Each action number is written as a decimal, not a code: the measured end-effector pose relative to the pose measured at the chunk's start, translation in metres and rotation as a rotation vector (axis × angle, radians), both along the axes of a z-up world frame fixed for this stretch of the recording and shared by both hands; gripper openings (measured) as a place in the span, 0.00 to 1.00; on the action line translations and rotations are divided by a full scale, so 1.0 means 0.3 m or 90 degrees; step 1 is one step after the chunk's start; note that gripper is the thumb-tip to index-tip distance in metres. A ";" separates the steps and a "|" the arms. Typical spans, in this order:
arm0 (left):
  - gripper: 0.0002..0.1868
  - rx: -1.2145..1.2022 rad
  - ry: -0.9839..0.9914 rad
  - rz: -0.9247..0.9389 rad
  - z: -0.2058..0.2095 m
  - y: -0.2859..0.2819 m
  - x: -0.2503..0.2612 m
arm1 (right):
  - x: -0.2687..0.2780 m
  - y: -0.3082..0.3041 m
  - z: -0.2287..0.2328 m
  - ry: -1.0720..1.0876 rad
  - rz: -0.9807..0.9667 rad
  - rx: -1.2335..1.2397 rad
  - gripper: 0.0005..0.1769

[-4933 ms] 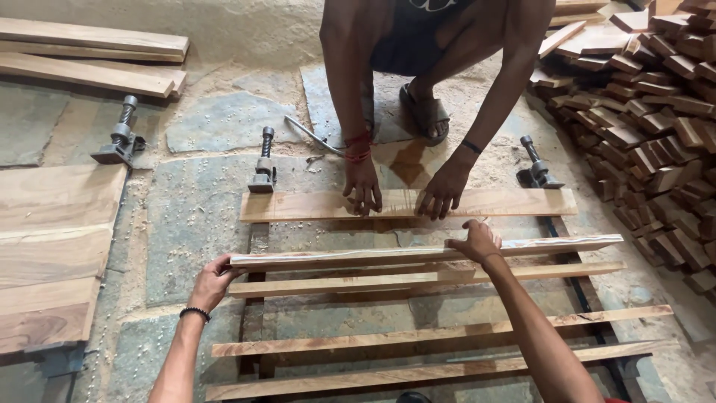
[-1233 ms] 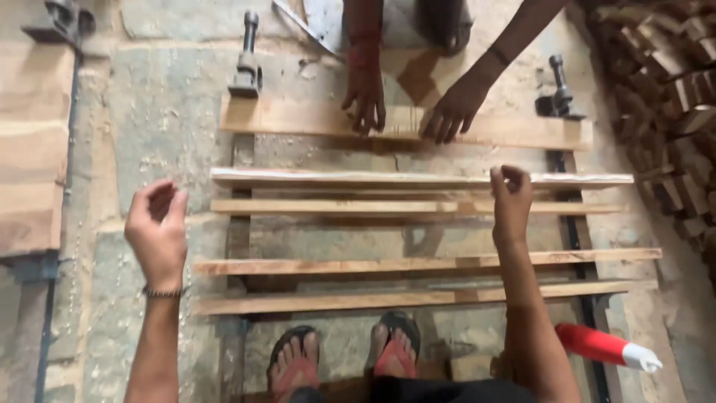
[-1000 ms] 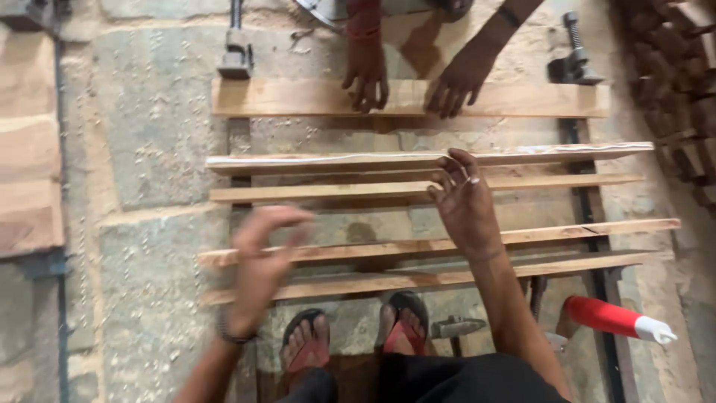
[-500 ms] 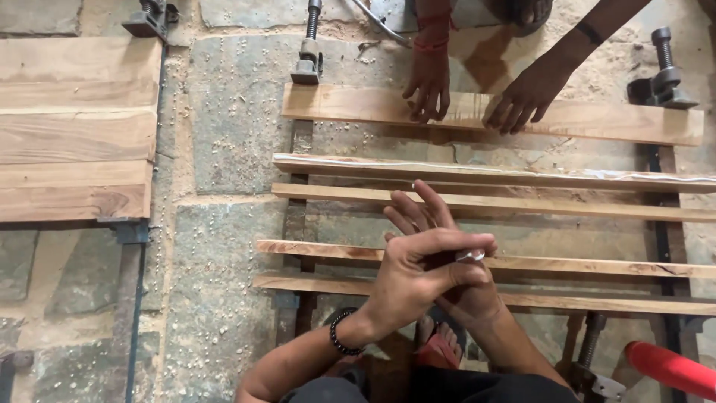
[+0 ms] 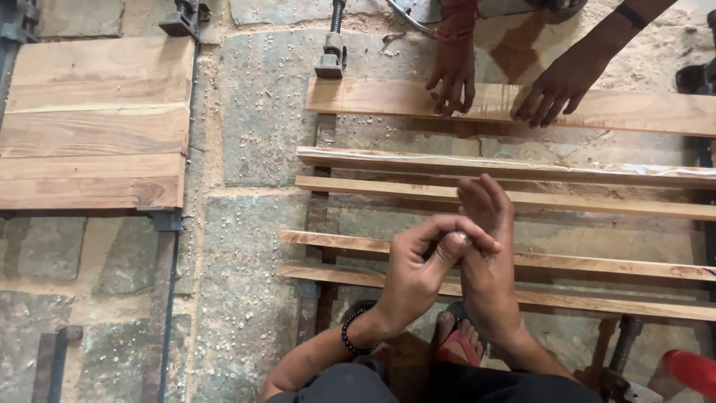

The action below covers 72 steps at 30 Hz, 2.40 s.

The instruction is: The person applies adhesive along the edges of wooden slats to glue them together into larger panels.

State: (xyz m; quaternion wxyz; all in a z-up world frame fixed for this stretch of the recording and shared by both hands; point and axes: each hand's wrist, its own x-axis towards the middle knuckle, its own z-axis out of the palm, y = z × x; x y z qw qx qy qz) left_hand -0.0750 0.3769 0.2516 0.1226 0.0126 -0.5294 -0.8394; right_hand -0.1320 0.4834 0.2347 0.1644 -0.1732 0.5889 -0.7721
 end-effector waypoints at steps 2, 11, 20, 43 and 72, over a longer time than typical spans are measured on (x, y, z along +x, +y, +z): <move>0.15 0.033 -0.008 -0.013 0.002 0.004 -0.001 | 0.007 -0.004 -0.041 0.050 -0.049 0.008 0.42; 0.19 0.252 -0.103 -0.103 -0.001 0.002 -0.011 | 0.018 0.016 -0.073 0.140 -0.113 -0.002 0.41; 0.13 0.347 -0.098 -0.190 -0.077 -0.018 -0.013 | -0.015 0.028 -0.059 -0.104 0.022 -0.092 0.44; 0.16 0.298 -0.117 -0.051 -0.297 0.009 0.040 | -0.028 0.014 -0.242 0.267 -0.004 0.255 0.50; 0.11 0.117 -0.275 0.177 -0.409 -0.069 0.054 | -0.040 0.086 -0.301 0.125 -0.082 0.228 0.09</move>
